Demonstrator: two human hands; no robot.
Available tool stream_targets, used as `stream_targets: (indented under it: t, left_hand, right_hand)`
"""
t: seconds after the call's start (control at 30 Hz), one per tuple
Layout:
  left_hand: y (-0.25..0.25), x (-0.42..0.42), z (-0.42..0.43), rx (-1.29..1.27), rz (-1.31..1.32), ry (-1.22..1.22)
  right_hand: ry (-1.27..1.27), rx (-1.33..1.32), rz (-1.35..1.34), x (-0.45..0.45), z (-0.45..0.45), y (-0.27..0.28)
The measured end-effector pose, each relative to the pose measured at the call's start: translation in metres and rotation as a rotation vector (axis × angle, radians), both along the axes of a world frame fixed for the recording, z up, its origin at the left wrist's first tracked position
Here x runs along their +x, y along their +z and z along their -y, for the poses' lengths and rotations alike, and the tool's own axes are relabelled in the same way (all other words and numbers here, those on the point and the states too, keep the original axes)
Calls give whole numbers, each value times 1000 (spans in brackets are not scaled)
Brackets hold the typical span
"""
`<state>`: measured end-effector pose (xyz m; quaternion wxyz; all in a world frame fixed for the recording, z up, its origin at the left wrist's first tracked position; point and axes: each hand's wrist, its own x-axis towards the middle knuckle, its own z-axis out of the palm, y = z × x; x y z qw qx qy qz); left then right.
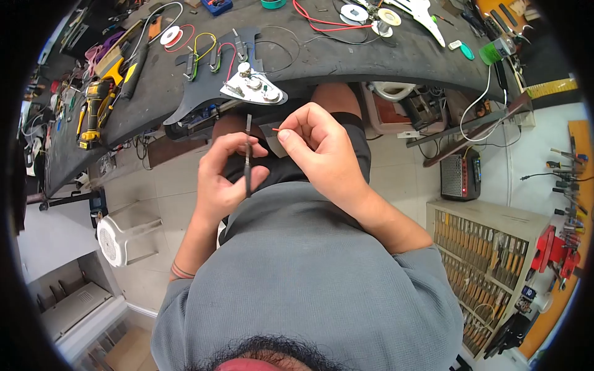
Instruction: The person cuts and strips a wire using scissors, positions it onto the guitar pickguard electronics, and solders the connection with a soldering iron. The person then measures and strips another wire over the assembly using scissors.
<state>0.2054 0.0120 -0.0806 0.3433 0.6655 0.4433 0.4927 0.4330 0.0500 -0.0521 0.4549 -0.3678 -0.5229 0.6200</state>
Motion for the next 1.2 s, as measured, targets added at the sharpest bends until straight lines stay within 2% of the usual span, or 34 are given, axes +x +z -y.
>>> stream_targets:
  t: [0.27, 0.47, 1.2]
  left_hand:
    - [-1, 3, -11, 58, -90, 11]
    - [1, -4, -16, -21, -115, -4]
    - [4, 0, -23, -83, -33, 1]
  right_hand:
    - [50, -16, -6, -18, -12, 3]
    - [94, -57, -20, -23, -26, -1]
    - [78, 27, 47, -20, -37, -1]
